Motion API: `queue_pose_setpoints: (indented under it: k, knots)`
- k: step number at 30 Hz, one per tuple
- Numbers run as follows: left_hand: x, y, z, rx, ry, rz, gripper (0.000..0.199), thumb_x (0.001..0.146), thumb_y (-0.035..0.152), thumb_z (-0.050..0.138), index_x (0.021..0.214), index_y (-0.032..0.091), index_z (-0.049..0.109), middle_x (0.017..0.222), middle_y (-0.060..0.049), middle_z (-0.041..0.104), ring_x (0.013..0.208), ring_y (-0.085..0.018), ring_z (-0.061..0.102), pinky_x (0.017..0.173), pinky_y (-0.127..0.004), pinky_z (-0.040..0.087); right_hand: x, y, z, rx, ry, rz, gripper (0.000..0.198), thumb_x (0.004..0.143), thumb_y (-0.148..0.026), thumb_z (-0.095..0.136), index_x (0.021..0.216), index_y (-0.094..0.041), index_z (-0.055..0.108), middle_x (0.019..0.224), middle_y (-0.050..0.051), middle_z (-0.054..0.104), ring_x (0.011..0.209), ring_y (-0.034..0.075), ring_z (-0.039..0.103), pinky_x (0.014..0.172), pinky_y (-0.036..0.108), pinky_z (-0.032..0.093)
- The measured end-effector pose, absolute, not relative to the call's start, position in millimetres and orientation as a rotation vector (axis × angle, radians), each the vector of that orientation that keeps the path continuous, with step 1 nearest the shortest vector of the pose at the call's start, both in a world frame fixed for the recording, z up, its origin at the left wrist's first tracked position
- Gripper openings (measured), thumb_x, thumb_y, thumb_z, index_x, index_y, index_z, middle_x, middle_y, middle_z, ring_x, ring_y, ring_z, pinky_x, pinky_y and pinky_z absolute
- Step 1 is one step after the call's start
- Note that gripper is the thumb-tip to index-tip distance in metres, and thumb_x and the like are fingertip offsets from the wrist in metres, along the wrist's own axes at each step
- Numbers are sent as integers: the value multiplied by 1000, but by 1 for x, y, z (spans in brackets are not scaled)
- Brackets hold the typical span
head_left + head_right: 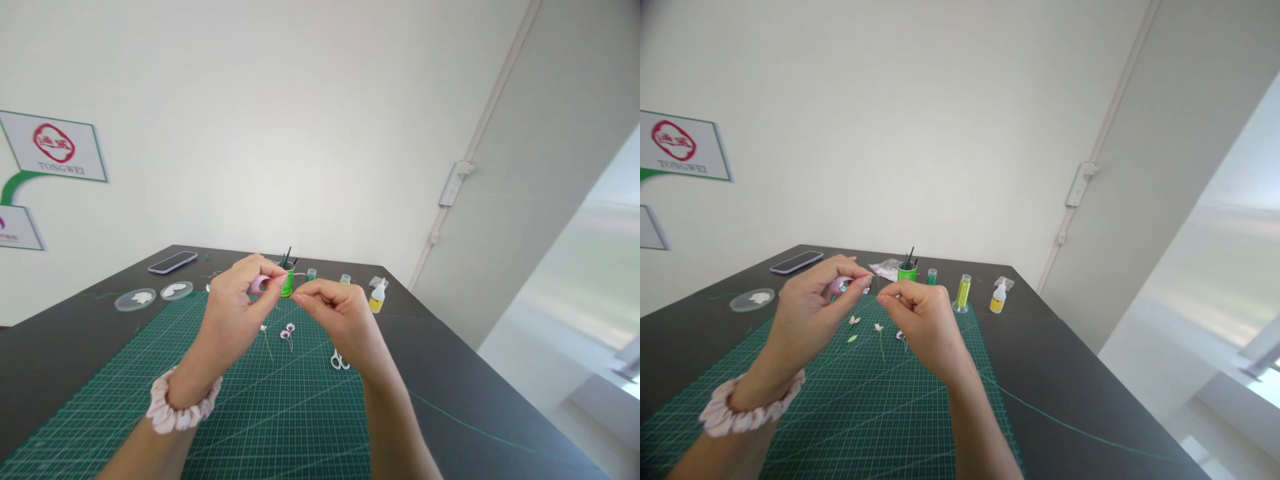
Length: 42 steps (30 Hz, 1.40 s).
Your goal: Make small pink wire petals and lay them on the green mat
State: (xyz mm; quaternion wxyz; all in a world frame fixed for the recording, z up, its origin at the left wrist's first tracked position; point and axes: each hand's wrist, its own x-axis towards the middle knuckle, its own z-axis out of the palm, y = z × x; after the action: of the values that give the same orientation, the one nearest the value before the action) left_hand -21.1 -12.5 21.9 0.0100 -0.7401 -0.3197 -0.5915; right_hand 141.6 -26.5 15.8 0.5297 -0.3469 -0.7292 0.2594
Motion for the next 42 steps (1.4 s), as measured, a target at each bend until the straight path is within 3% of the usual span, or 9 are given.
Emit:
queue_pose_setpoints:
  k: [8, 17, 32, 38, 42]
  knots:
    - [-25, -12, 22, -2439, -913, -1651, 16, 90, 17, 53, 77, 17, 62, 71, 0, 64, 67, -11, 55, 62, -24, 42, 145, -41, 21, -869, -1778, 414, 20, 88, -19, 56, 72, -16, 68, 59, -3, 52, 50, 7, 34, 45, 23, 27]
    - [-25, -16, 26, -2622, -752, -1523, 17, 89, 12, 53, 76, 18, 60, 66, 4, 56, 65, -9, 50, 65, -23, 41, 152, -41, 24, -838, -1737, 227, 19, 86, -16, 56, 72, -16, 68, 56, -4, 52, 49, 7, 36, 46, 23, 28]
    - [-24, -18, 26, -2623, -931, -1789, 14, 87, 20, 54, 75, 21, 63, 65, 2, 59, 61, -12, 54, 56, -26, 43, 153, -18, 19, -773, -1716, 819, 19, 81, -32, 63, 69, -18, 69, 56, -3, 47, 54, 10, 33, 49, 26, 27]
    - [-23, -16, 24, -2433, -993, -1874, 13, 84, 18, 54, 74, 20, 63, 66, 2, 62, 58, -12, 52, 54, -26, 44, 147, -24, 18, -770, -1724, 816, 18, 82, -29, 62, 70, -18, 69, 61, -1, 53, 57, 11, 38, 50, 26, 30]
    - [-21, -16, 24, -2363, -979, -1845, 14, 85, 15, 54, 73, 19, 61, 66, 2, 61, 58, -11, 50, 55, -24, 44, 141, -30, 19, -795, -1727, 759, 19, 83, -28, 61, 69, -17, 68, 56, -3, 47, 53, 10, 36, 48, 25, 28]
